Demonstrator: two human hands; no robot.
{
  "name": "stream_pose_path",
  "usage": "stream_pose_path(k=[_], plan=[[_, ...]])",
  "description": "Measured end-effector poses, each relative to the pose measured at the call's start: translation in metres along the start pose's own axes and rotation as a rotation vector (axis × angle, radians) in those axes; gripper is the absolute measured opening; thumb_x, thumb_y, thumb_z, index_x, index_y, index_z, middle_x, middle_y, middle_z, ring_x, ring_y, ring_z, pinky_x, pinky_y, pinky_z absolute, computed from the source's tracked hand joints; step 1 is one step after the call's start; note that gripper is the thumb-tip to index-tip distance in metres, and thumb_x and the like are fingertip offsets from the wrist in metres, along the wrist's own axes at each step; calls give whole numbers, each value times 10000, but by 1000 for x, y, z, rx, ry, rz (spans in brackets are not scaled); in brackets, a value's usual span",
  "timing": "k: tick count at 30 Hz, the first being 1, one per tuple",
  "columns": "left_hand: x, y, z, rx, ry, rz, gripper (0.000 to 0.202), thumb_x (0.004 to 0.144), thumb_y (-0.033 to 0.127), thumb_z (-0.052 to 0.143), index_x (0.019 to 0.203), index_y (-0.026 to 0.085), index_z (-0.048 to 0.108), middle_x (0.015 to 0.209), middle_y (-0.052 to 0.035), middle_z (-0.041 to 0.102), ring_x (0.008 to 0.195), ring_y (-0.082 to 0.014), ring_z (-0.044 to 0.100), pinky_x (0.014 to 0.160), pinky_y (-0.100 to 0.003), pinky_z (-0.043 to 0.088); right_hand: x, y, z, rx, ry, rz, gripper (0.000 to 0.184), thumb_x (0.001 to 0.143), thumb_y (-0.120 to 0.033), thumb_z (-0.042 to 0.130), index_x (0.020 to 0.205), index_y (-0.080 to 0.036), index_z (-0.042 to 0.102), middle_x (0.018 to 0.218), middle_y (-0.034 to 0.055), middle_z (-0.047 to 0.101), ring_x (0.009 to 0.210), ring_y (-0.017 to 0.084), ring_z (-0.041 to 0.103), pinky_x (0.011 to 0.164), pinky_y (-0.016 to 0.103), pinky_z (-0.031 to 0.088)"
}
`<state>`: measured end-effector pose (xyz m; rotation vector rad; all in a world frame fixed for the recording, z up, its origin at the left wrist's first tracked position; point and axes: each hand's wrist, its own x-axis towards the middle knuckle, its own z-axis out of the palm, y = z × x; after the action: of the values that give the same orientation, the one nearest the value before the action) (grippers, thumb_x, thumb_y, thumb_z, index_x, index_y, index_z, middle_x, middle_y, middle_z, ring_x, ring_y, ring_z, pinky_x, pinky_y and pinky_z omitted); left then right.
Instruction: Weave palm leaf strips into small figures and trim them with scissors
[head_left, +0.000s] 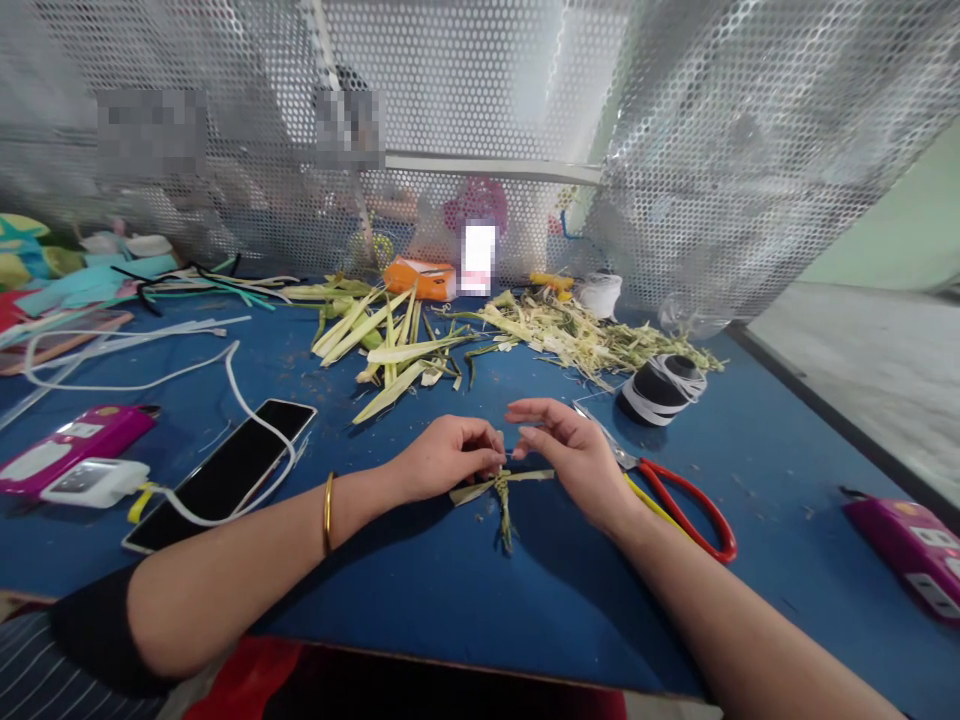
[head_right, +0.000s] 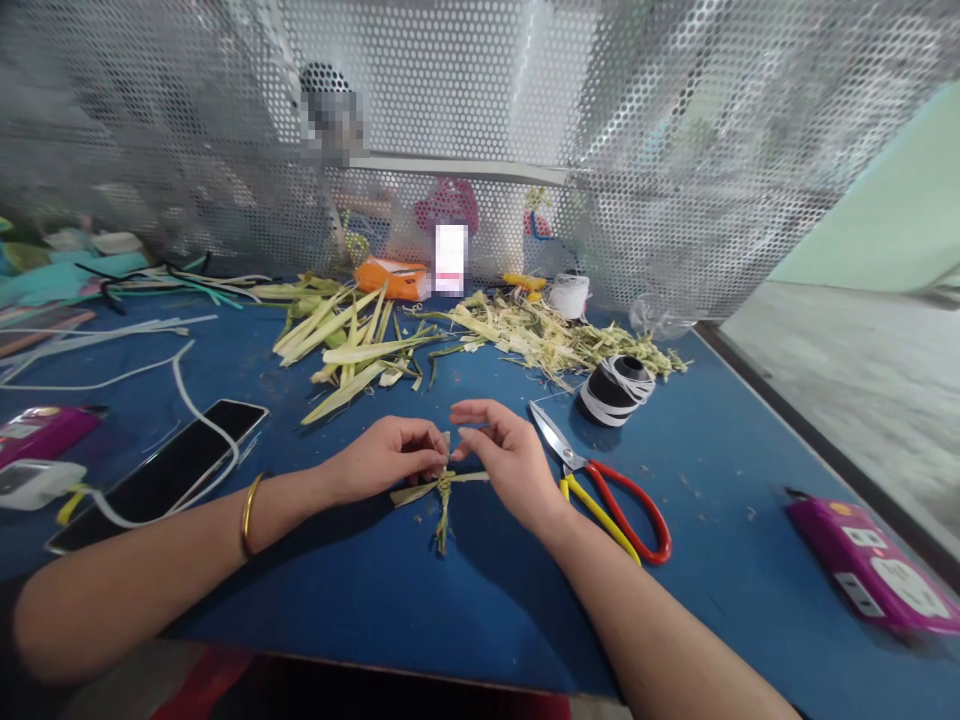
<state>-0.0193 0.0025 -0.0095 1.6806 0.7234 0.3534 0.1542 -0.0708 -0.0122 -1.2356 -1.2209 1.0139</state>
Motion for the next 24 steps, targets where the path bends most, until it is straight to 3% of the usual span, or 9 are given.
stream_pose_path(k=[4, 10, 15, 19, 24], plan=[[0, -1, -2, -51, -10, 59, 95, 786, 243, 630, 788, 152, 604, 688, 6, 624, 618, -105, 559, 583, -228, 442, 1, 8, -6, -256, -7, -98, 147, 801, -232, 607, 894, -208, 719, 830, 19, 647, 640, 123, 594, 626, 273, 473], [-1, -1, -3, -52, -13, 64, 76, 795, 226, 627, 794, 153, 606, 706, 4, 655, 652, -103, 575, 627, -229, 441, -1, 11, -2, -507, -60, -226, 133, 817, -144, 604, 818, -217, 715, 808, 18, 607, 708, 131, 575, 645, 254, 438], [-1, 0, -1, -73, -6, 55, 89, 792, 235, 630, 789, 154, 593, 709, 1, 660, 648, -98, 576, 632, -229, 442, -2, 5, -2, -620, -94, -279, 169, 867, -149, 558, 752, -207, 668, 817, 26, 602, 742, 140, 578, 685, 267, 437], [0, 2, 0, -134, 63, -9, 180, 790, 314, 641, 778, 163, 542, 686, -6, 657, 594, -99, 560, 568, -227, 423, -4, 0, -4, -649, -65, -313, 176, 883, -170, 552, 748, -215, 655, 798, 27, 601, 739, 150, 568, 678, 274, 428], [0, 1, -3, -132, 92, -50, 242, 738, 362, 692, 768, 156, 569, 646, 9, 618, 545, -90, 510, 504, -216, 367, -8, -4, -3, -734, -155, -429, 166, 907, -161, 550, 808, -221, 669, 822, 26, 620, 775, 155, 574, 740, 295, 404]])
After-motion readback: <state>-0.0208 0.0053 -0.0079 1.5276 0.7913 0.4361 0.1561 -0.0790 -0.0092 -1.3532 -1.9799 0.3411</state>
